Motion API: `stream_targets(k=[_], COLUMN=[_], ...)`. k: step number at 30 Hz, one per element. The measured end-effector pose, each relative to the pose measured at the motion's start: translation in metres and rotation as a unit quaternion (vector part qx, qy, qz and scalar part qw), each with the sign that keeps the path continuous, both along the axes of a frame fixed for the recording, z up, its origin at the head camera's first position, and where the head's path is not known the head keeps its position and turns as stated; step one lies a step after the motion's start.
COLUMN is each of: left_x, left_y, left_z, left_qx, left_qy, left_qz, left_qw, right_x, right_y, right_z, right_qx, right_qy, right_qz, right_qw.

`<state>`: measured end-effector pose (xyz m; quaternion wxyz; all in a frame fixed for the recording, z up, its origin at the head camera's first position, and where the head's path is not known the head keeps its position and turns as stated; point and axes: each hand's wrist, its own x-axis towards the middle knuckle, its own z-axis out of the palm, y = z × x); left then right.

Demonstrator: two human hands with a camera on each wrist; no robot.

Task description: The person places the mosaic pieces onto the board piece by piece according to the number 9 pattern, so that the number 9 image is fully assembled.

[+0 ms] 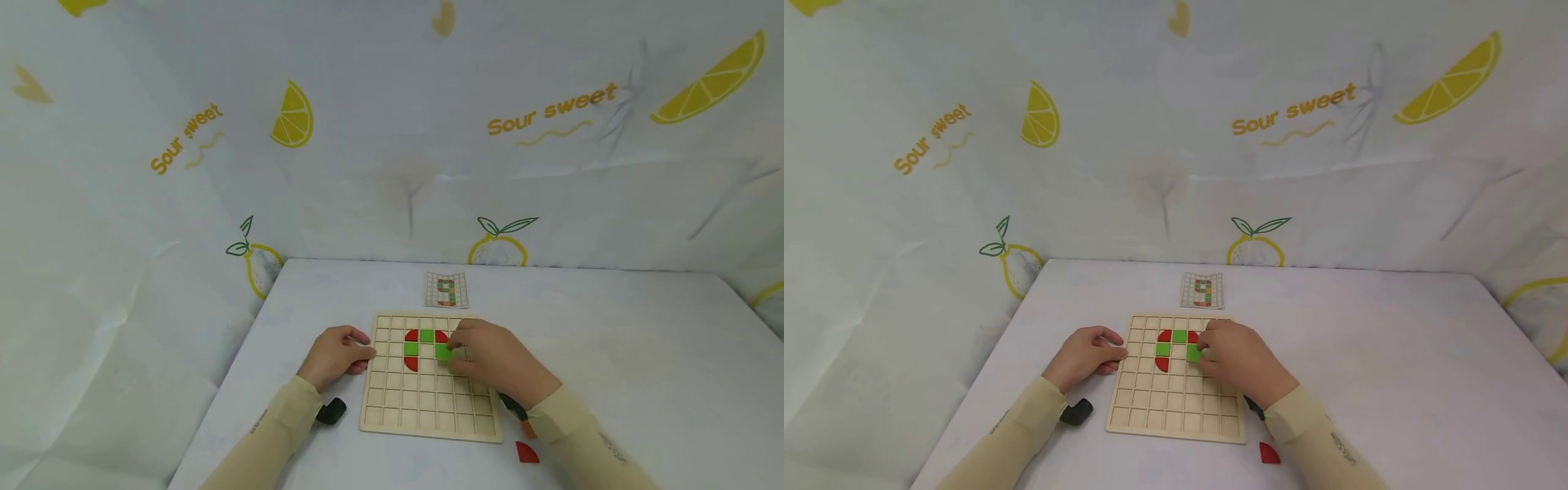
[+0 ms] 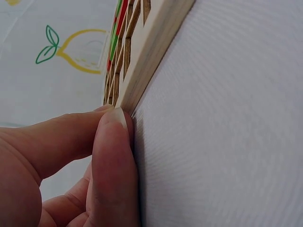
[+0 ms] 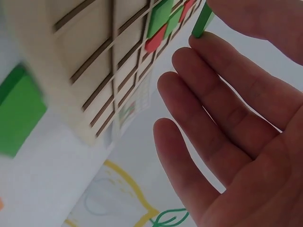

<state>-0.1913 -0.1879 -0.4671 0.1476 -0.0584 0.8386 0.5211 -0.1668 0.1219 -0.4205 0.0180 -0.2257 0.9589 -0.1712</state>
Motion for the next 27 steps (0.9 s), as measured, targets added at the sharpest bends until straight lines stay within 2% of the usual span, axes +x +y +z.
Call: stream_targets(k=[4, 10, 20, 27], left_x=[-0.001, -0.003, 0.0, 0.001], left_y=[0.0, 0.002, 0.003, 0.0], left_z=[-0.001, -0.003, 0.003, 0.003], left_qx=[0.001, 0.001, -0.001, 0.0], left_qy=[-0.007, -0.008, -0.004, -0.001], left_qz=[0.001, -0.004, -0.001, 0.0], left_qw=[1.0, 1.0, 1.0, 1.0], right_x=[-0.001, 0.0, 0.0, -0.002], right_y=[-0.012, -0.023, -0.028, -0.03], right_z=[-0.001, -0.007, -0.012, -0.014], right_qx=[0.001, 0.019, 0.031, 0.039], right_qy=[0.02, 0.027, 0.046, 0.063], right_qz=[0.018, 0.018, 0.029, 0.051], right_qw=[1.0, 0.999, 0.998, 0.996])
